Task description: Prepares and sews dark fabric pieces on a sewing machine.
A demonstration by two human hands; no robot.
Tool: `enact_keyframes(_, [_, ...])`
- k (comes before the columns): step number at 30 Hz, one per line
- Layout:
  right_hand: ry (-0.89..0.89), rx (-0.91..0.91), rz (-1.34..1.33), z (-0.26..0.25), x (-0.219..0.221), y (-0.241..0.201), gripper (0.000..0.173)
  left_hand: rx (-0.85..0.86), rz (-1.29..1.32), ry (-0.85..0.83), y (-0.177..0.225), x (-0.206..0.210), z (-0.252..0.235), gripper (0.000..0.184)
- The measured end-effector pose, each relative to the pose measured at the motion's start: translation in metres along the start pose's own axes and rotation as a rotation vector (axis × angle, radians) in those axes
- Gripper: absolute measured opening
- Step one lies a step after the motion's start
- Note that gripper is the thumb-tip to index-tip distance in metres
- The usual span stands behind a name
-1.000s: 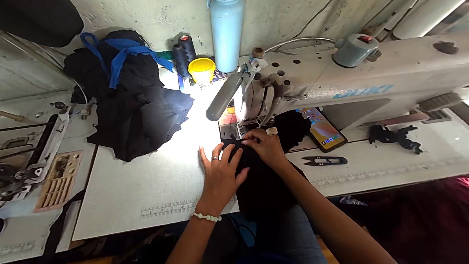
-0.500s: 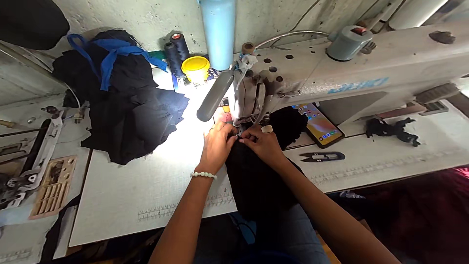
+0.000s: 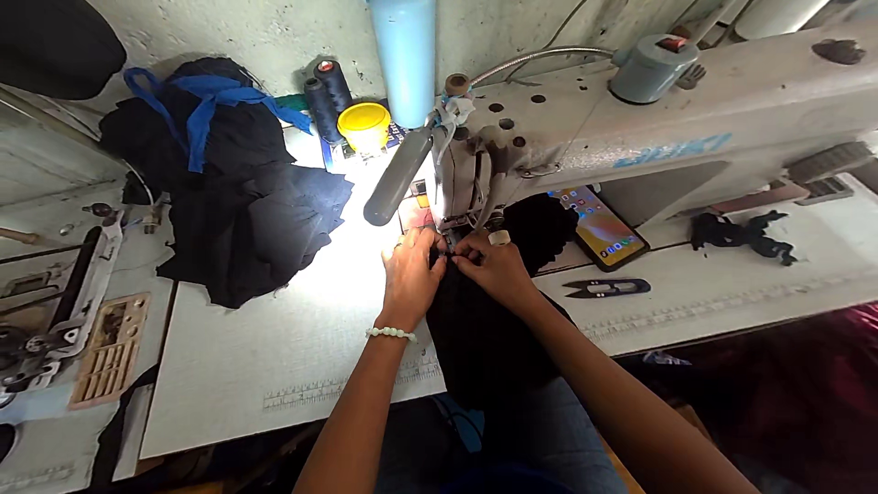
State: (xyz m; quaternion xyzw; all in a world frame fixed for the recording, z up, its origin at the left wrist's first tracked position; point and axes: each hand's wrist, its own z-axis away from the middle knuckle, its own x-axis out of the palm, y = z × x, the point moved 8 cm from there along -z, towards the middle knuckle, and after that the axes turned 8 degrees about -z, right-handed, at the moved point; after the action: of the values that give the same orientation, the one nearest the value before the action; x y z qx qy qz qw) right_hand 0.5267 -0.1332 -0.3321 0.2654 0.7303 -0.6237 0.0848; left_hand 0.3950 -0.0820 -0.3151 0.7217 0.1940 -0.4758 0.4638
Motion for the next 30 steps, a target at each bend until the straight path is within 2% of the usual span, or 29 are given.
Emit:
enact_keyframes(4, [0.001,0.023,0.008,0.000,0.000,0.000,0.009,0.071,-0.076,0.189,0.003,-0.002,0.011,0.008])
enact_keyframes(6, [-0.016,0.042,0.018,-0.001,0.000,-0.001,0.009,0.180,-0.103,0.320,0.008,-0.004,0.021,0.004])
enact_keyframes(8, [-0.025,0.049,0.026,-0.001,0.000,-0.003,0.009,0.303,-0.118,0.401,0.015,-0.005,0.031,0.012])
enact_keyframes(11, [-0.025,0.062,0.032,-0.002,0.000,-0.003,0.009,0.393,-0.201,0.377,0.021,-0.001,0.040,0.019])
enact_keyframes(16, [-0.029,0.102,0.029,-0.003,0.000,-0.002,0.009,0.412,-0.327,0.312,0.016,0.003,0.046,0.023])
enact_keyframes(26, [-0.009,0.067,0.250,0.001,0.002,-0.013,0.012,0.425,-0.402,0.338,0.018,0.005,0.051,0.023])
enact_keyframes(30, [0.027,0.147,0.137,-0.006,0.000,-0.004,0.016,0.396,-0.402,0.312,0.016,0.006,0.049,0.024])
